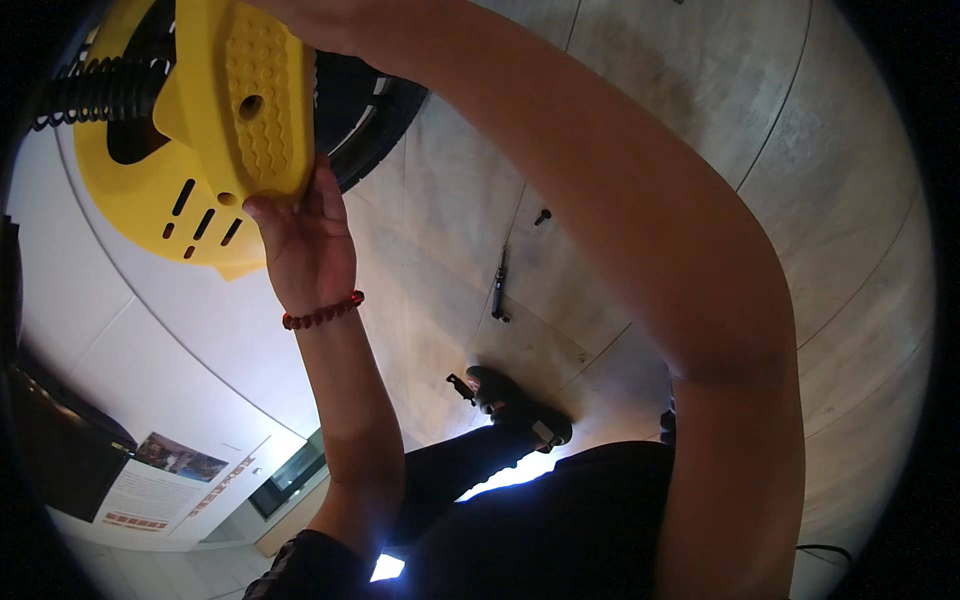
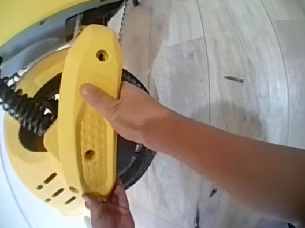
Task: Removing screws from a yellow scooter's plastic fairing using a screwdriver.
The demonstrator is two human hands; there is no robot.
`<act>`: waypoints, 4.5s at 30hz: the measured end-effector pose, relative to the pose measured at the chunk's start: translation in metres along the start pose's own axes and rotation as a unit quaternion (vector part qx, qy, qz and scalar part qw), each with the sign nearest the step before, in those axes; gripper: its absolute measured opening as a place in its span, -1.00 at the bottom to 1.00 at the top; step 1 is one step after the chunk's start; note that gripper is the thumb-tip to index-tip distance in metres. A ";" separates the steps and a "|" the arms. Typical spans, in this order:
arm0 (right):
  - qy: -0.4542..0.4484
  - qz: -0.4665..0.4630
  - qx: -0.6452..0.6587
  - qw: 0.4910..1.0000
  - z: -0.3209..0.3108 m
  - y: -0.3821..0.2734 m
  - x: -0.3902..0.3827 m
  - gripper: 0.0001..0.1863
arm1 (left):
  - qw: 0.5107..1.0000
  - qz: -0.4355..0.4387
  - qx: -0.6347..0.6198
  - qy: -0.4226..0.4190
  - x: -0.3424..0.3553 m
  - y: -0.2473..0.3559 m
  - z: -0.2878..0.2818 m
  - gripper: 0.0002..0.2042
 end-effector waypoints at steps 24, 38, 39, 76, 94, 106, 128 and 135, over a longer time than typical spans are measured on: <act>0.036 0.090 -0.022 0.995 -0.002 -0.015 -0.018 -0.54 | 0.998 -0.001 0.060 0.008 -0.009 0.002 0.002 -0.51; -0.055 0.119 0.044 0.990 -0.069 -0.011 -0.066 -0.47 | 0.982 -0.070 0.177 0.008 -0.044 -0.040 0.027 -0.75; -0.059 0.116 0.050 0.990 -0.070 -0.011 -0.067 -0.46 | 0.984 -0.064 0.167 0.005 -0.044 -0.041 0.028 -0.76; -0.066 0.043 -0.021 0.997 -0.003 -0.025 -0.024 -0.59 | 0.969 -0.010 0.230 0.093 -0.015 0.012 -0.004 -0.66; 0.076 0.045 -0.147 0.985 -0.012 -0.008 -0.009 -0.33 | 0.971 -0.034 0.203 0.120 -0.018 0.011 -0.005 -0.68; 0.072 0.029 0.005 0.997 -0.017 -0.009 -0.005 -0.39 | 0.975 -0.033 0.199 0.092 -0.020 0.012 -0.009 -0.71; 0.115 0.071 -0.154 0.979 -0.008 -0.018 -0.017 -0.48 | 0.973 -0.057 0.212 0.074 -0.025 0.014 -0.004 -0.64; 0.119 0.036 -0.127 0.984 -0.004 -0.024 -0.018 -0.44 | 0.981 -0.037 0.183 0.055 -0.021 0.013 -0.014 -0.63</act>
Point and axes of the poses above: each hand's wrist, its own x-axis towards the middle knuckle, its own z-axis out of the palm, y = z × x, the point moved 4 cm from there along x, towards the middle knuckle, and after that the axes turned 7 degrees about -y, right-handed, at the moved point
